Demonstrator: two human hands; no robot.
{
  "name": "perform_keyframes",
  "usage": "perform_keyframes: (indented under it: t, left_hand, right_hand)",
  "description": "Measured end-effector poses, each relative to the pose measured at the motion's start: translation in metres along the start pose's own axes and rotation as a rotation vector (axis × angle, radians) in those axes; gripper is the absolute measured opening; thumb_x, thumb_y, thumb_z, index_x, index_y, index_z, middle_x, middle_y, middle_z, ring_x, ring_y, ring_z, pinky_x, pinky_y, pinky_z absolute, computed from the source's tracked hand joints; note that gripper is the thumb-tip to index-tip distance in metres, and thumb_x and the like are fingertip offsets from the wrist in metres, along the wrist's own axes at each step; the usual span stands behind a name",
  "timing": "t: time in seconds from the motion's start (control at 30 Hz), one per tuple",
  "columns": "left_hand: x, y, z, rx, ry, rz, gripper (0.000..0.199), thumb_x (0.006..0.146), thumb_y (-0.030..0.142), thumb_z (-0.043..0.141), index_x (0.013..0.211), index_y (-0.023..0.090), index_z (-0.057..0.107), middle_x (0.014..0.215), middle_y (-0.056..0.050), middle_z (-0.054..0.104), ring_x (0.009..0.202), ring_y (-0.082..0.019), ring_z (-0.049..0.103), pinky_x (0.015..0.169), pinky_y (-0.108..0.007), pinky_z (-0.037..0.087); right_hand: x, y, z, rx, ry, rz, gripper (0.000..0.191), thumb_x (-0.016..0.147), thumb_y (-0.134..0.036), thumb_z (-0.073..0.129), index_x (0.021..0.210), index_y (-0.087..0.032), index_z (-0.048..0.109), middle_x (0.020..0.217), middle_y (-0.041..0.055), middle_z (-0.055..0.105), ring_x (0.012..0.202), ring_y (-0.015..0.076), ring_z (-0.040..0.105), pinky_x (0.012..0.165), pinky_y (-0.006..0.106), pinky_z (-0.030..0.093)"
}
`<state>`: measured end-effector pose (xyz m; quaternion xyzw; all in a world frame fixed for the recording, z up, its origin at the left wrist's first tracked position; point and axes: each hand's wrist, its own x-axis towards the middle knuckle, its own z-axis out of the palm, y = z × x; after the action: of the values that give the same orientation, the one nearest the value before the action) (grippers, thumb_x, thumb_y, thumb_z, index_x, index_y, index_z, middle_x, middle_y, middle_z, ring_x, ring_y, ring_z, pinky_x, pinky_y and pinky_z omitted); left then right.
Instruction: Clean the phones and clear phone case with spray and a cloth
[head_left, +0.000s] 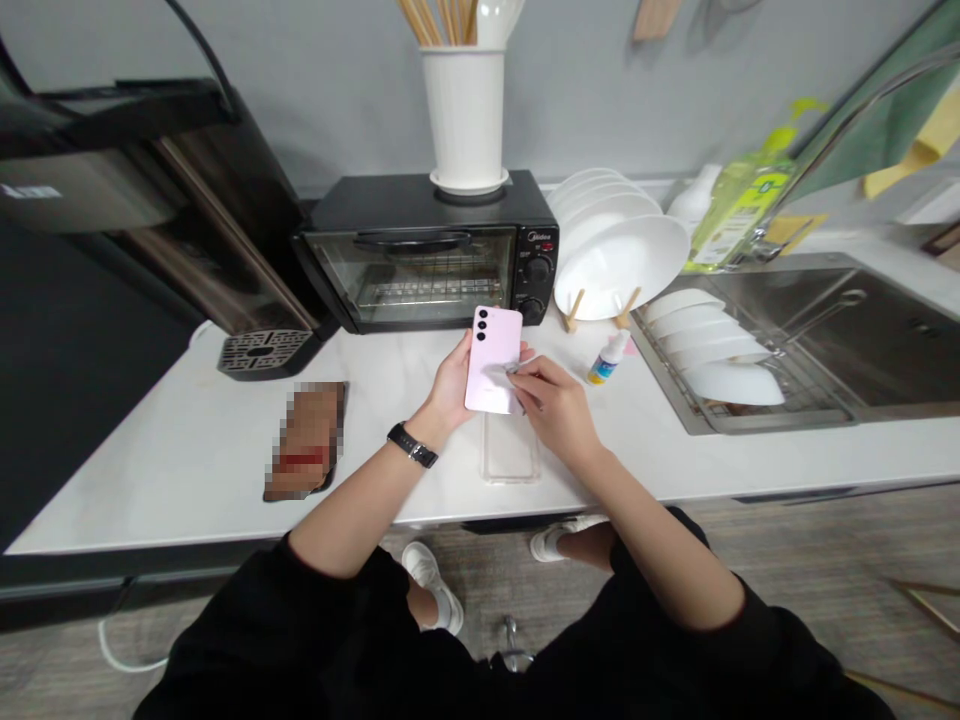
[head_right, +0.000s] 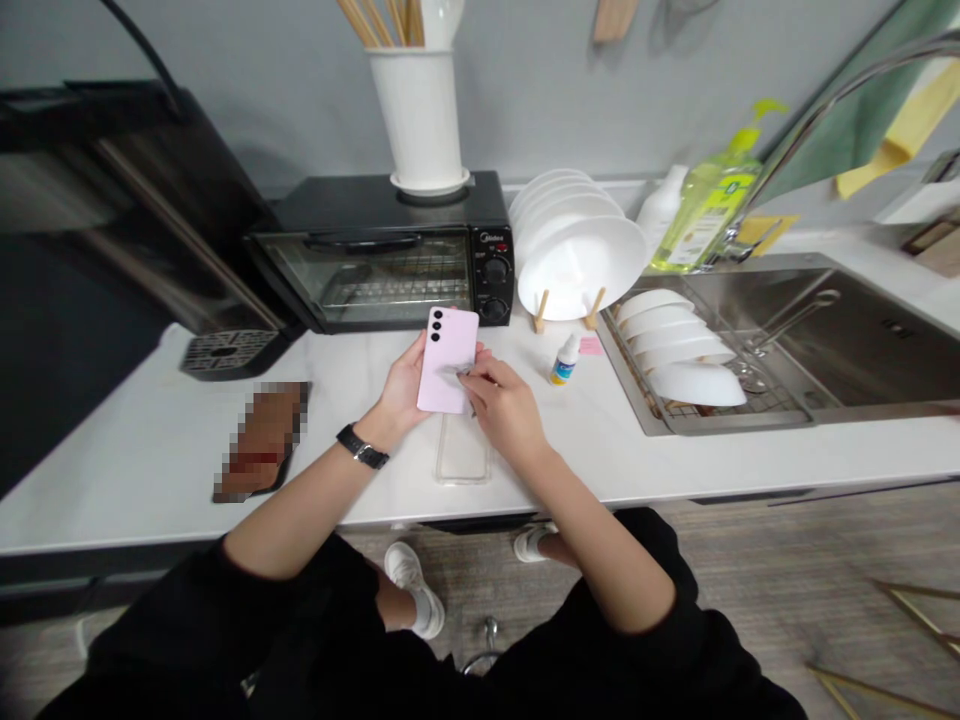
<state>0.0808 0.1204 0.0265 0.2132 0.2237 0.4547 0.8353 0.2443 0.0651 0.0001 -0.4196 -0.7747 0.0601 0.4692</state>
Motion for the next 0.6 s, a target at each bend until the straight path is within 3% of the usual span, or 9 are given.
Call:
perform_keyframes:
  t: [0.13, 0.33, 0.43, 0.6]
  left_hand:
    - [-0.003, 0.000, 0.001, 0.016, -0.017, -0.048, 0.049, 0.112, 0.042, 0.036, 0.146, 0.018, 0.062, 0.097, -0.009, 0.082, 0.082, -0.026, 0.081, 0.088, -0.046, 0.066]
    - [-0.006, 0.000, -0.001, 0.038, -0.037, -0.168, 0.046, 0.111, 0.045, 0.037, 0.117, 0.016, 0.072, 0.091, -0.010, 0.081, 0.079, -0.027, 0.080, 0.079, -0.044, 0.067]
    - [-0.002, -0.003, -0.004, 0.056, -0.003, -0.183, 0.044, 0.111, 0.044, 0.039, 0.107, 0.015, 0.073, 0.081, -0.008, 0.079, 0.075, -0.025, 0.079, 0.082, -0.042, 0.066]
    - [0.007, -0.006, -0.008, -0.011, 0.081, -0.068, 0.033, 0.106, 0.035, 0.052, 0.118, 0.015, 0.074, 0.086, -0.008, 0.081, 0.088, -0.025, 0.081, 0.089, -0.037, 0.064]
  right_hand:
    - [0.024, 0.023, -0.009, -0.047, 0.090, 0.067, 0.024, 0.103, -0.024, 0.057, 0.101, -0.024, 0.081, 0.098, 0.0086, 0.069, 0.089, 0.0219, 0.067, 0.078, 0.036, 0.056]
    - [0.051, 0.027, 0.004, -0.040, 0.185, 0.062, 0.024, 0.104, -0.029, 0.058, 0.103, -0.024, 0.081, 0.101, 0.0074, 0.071, 0.092, 0.0209, 0.068, 0.083, 0.036, 0.057]
    - [0.056, 0.020, 0.011, -0.011, 0.158, 0.029, 0.024, 0.105, -0.027, 0.057, 0.105, -0.025, 0.081, 0.103, 0.0071, 0.070, 0.094, 0.0209, 0.068, 0.085, 0.036, 0.057]
    - [0.052, 0.006, 0.020, -0.002, 0.009, 0.020, 0.025, 0.105, -0.024, 0.055, 0.104, -0.027, 0.080, 0.101, 0.0062, 0.067, 0.096, 0.0220, 0.065, 0.086, 0.037, 0.056]
